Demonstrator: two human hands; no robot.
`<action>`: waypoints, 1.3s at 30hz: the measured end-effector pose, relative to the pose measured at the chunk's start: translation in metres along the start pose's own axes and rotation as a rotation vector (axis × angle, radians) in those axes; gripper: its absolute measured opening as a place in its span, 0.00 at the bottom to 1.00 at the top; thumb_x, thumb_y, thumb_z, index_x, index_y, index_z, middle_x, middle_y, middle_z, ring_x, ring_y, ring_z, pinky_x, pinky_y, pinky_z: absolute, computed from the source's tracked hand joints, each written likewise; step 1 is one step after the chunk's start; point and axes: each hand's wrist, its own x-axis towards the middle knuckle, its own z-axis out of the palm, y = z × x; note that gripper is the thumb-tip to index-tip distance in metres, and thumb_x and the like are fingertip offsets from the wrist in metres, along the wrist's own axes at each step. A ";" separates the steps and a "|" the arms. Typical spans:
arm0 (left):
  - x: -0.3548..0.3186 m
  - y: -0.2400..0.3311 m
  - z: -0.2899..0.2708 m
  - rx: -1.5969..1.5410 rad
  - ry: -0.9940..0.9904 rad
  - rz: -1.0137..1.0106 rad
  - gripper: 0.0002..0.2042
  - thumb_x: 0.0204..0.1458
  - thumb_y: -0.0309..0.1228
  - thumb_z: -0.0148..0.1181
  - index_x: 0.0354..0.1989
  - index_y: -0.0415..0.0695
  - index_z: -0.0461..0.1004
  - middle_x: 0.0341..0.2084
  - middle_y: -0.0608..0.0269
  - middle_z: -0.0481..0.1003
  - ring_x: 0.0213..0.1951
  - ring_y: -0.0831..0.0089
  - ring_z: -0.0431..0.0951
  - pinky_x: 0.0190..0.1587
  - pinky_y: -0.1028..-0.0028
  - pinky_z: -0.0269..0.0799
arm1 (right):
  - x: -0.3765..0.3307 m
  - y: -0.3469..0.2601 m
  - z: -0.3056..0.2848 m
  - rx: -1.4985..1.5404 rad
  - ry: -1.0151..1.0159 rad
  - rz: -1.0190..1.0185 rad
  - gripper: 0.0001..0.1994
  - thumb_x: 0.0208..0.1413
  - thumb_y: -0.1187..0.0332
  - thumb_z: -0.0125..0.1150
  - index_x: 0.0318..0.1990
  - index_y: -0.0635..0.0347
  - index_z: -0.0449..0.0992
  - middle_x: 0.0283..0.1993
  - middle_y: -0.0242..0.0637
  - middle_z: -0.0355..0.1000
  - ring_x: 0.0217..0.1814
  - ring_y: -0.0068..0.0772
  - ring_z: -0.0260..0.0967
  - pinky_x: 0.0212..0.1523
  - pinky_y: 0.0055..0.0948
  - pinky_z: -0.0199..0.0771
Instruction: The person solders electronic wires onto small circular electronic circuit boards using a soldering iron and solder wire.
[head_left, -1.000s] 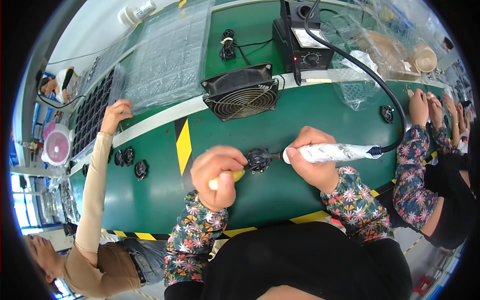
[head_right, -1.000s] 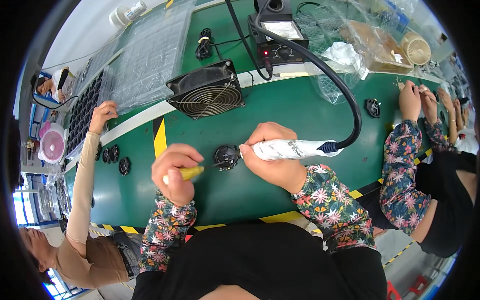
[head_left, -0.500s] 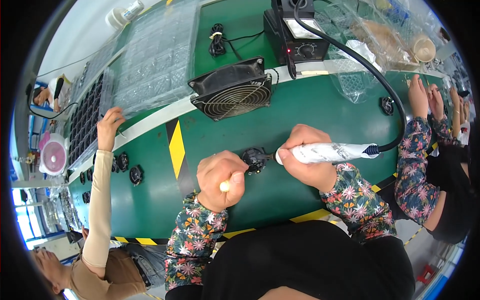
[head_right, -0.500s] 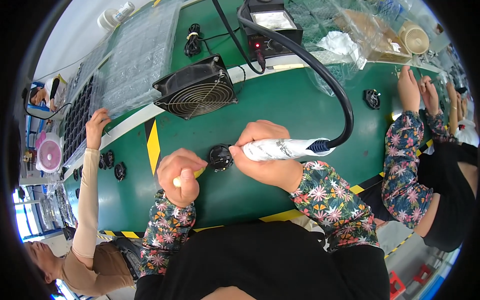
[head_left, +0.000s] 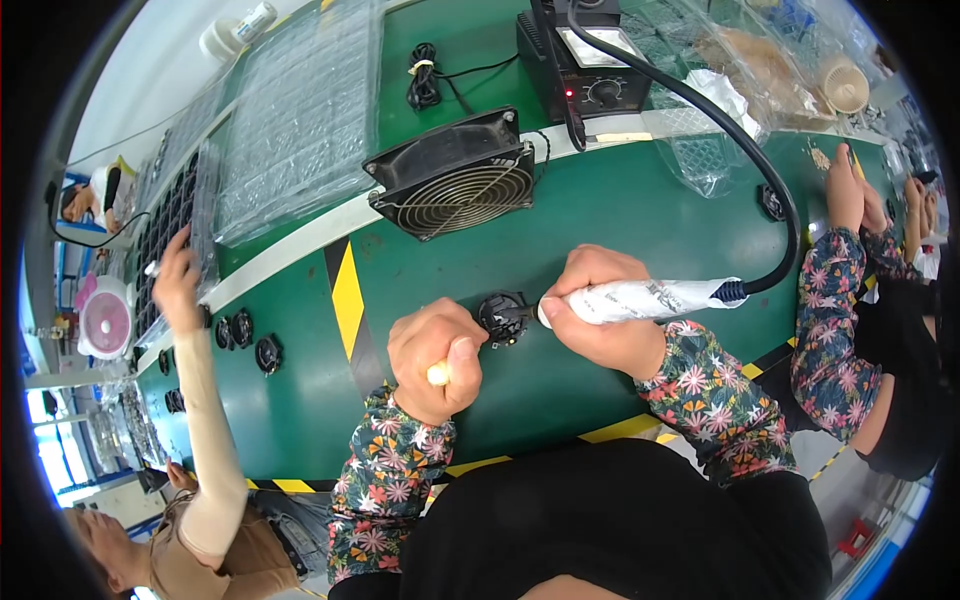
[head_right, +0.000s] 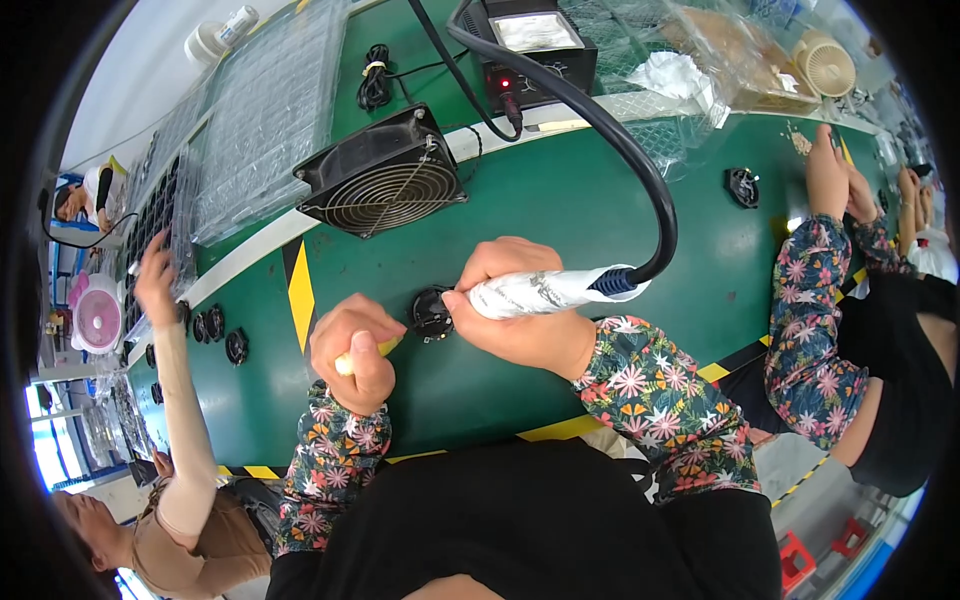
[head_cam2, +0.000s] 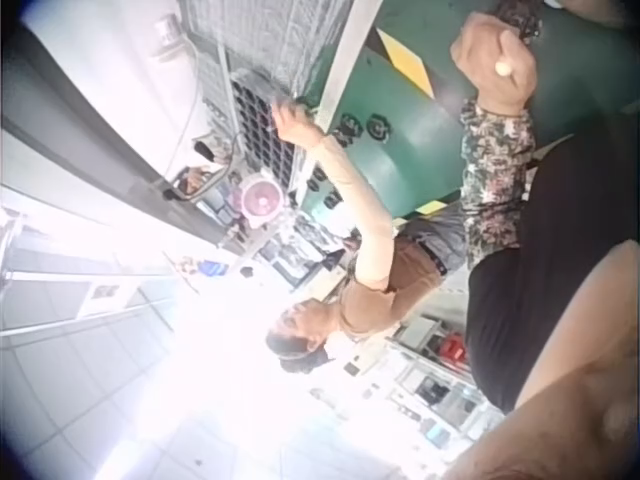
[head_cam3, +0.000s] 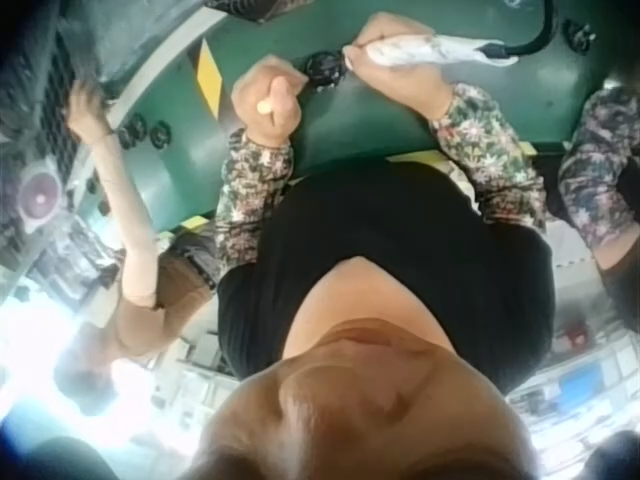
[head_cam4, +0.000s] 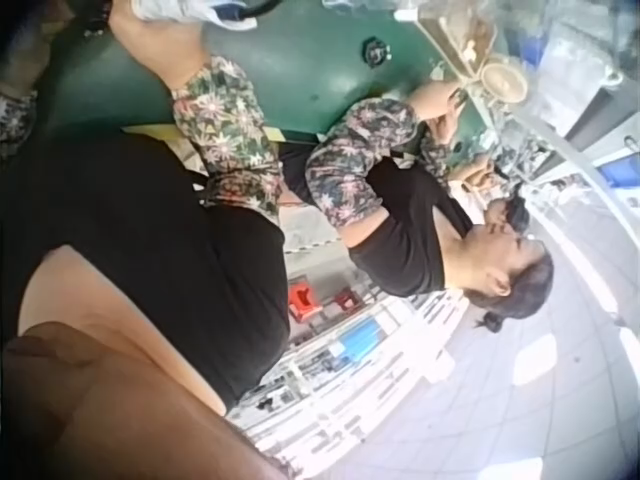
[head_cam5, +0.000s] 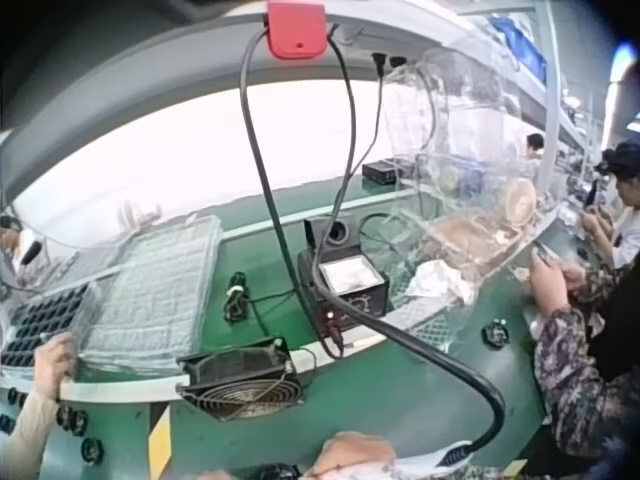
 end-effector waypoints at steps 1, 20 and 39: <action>0.000 -0.001 0.000 0.003 -0.001 0.017 0.12 0.50 0.29 0.49 0.16 0.40 0.63 0.14 0.59 0.70 0.13 0.67 0.67 0.16 0.73 0.61 | 0.000 0.000 0.000 -0.008 -0.001 -0.005 0.08 0.41 0.79 0.61 0.21 0.60 0.67 0.19 0.31 0.64 0.19 0.25 0.58 0.20 0.26 0.56; 0.001 -0.002 -0.001 -0.005 0.009 0.005 0.11 0.49 0.28 0.50 0.17 0.40 0.64 0.13 0.59 0.69 0.13 0.68 0.67 0.16 0.73 0.60 | 0.005 -0.001 0.000 -0.044 -0.055 -0.085 0.08 0.40 0.76 0.62 0.21 0.58 0.66 0.17 0.31 0.63 0.18 0.30 0.60 0.19 0.28 0.58; 0.004 -0.003 0.000 -0.037 0.032 -0.002 0.09 0.46 0.25 0.51 0.16 0.40 0.65 0.13 0.60 0.67 0.13 0.68 0.66 0.16 0.73 0.59 | 0.007 -0.005 0.002 -0.059 -0.057 -0.110 0.11 0.35 0.77 0.63 0.18 0.57 0.64 0.16 0.32 0.62 0.17 0.34 0.59 0.19 0.30 0.56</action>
